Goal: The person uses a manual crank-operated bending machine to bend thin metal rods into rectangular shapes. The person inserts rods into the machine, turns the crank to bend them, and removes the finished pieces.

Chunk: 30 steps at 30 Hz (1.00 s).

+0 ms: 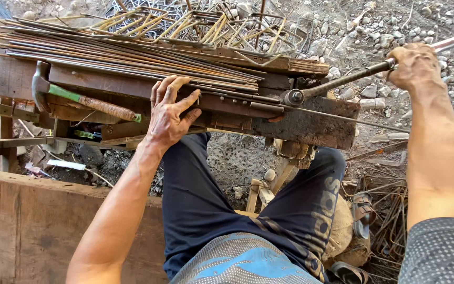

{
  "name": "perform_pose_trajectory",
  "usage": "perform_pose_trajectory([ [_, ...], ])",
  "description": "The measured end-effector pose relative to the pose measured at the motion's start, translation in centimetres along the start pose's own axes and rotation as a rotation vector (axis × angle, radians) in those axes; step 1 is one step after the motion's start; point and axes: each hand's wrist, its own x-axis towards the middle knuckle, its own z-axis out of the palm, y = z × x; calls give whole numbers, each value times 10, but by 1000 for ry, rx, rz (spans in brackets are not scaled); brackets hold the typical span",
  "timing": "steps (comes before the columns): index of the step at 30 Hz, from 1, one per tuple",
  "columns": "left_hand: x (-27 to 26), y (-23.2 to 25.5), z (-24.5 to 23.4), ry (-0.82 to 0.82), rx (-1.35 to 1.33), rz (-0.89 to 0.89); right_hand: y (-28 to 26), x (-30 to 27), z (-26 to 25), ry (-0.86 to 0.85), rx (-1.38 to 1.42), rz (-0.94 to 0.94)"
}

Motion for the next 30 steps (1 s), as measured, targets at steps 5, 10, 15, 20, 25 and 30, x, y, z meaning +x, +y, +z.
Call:
perform_pose_trajectory([
  [5, -2, 3, 3, 63, 41, 32, 7, 25, 17, -70, -280, -44],
  [10, 1, 5, 1, 94, 97, 60, 7, 11, 8, -37, -323, -60],
  [15, -4, 5, 4, 112, 173, 64, 14, -21, 17, -41, -197, 49],
  [20, -2, 0, 8, 125, 198, 88, 11, -92, 39, -97, -48, 167],
  [25, -13, 18, 23, 106, 179, 9, -17, -188, 50, -49, 169, 256],
  [30, -70, 150, 50, -130, -755, -673, -28, -228, 97, 45, 274, 355],
])
